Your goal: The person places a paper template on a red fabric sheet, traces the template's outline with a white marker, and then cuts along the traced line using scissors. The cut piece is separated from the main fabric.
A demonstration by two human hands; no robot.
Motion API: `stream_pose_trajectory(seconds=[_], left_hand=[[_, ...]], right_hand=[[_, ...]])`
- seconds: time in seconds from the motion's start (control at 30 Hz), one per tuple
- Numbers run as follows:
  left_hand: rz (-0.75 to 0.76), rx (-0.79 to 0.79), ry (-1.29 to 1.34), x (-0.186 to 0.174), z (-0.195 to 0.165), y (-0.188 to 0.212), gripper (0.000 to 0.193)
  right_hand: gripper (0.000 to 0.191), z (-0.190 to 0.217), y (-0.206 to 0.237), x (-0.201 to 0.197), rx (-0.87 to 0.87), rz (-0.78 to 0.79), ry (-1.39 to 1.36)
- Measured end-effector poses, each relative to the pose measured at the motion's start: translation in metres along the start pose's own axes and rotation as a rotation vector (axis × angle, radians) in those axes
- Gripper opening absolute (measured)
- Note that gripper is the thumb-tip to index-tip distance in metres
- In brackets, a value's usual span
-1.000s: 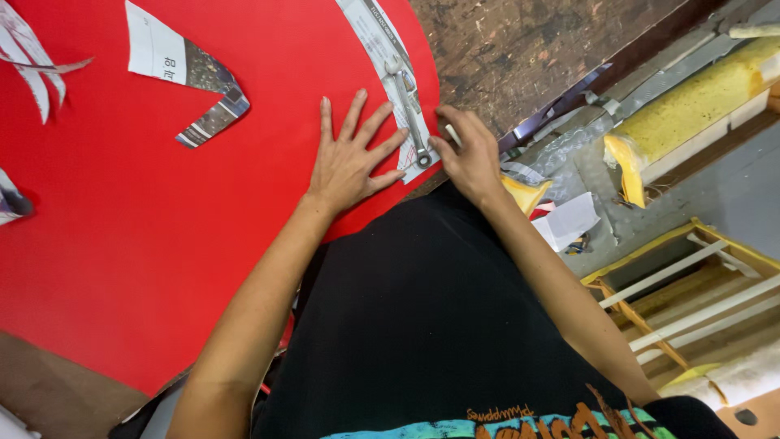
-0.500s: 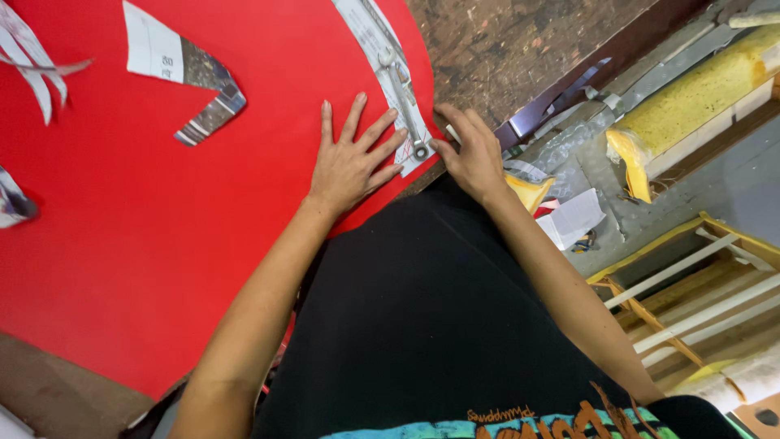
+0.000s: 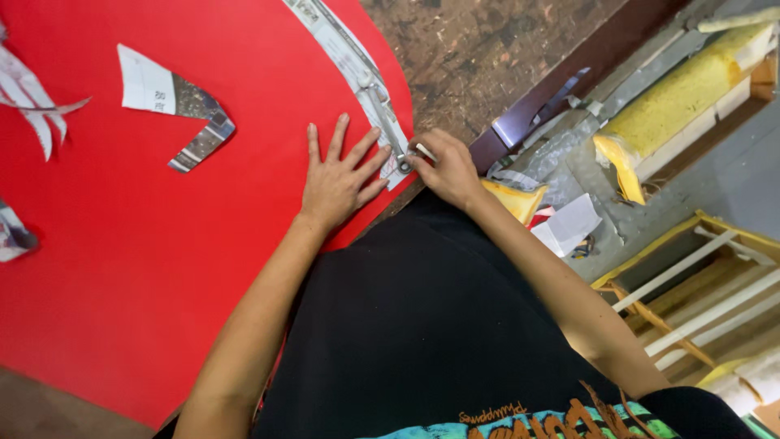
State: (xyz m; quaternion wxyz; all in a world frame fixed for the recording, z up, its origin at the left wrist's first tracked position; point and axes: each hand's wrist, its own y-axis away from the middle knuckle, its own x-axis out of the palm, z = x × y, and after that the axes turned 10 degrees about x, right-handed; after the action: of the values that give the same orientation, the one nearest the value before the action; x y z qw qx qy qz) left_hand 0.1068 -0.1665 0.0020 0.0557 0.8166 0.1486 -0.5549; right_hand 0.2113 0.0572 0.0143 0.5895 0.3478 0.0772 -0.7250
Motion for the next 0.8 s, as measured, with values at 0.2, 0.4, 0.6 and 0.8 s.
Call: stream_pose_trajectory(seconds=[0.2,0.4,0.6,0.8], left_hand=[[0.005,-0.007,-0.072,0.002,0.000,0.003,0.053],[0.008,0.001,-0.015,0.004,-0.001,0.002,0.054],[-0.030,0.045,-0.043,0.006,-0.002,0.004,0.049],[-0.018,0.024,-0.019,0.001,0.000,-0.002,0.048]], right_hand=[[0.018,0.008,-0.002,0.002,-0.033,-0.059,-0.038],[0.015,0.005,0.006,-0.005,0.054,-0.046,0.043],[0.021,-0.007,0.004,-0.003,0.088,-0.009,0.058],[0.022,-0.015,-0.005,-0.005,0.087,-0.005,0.112]])
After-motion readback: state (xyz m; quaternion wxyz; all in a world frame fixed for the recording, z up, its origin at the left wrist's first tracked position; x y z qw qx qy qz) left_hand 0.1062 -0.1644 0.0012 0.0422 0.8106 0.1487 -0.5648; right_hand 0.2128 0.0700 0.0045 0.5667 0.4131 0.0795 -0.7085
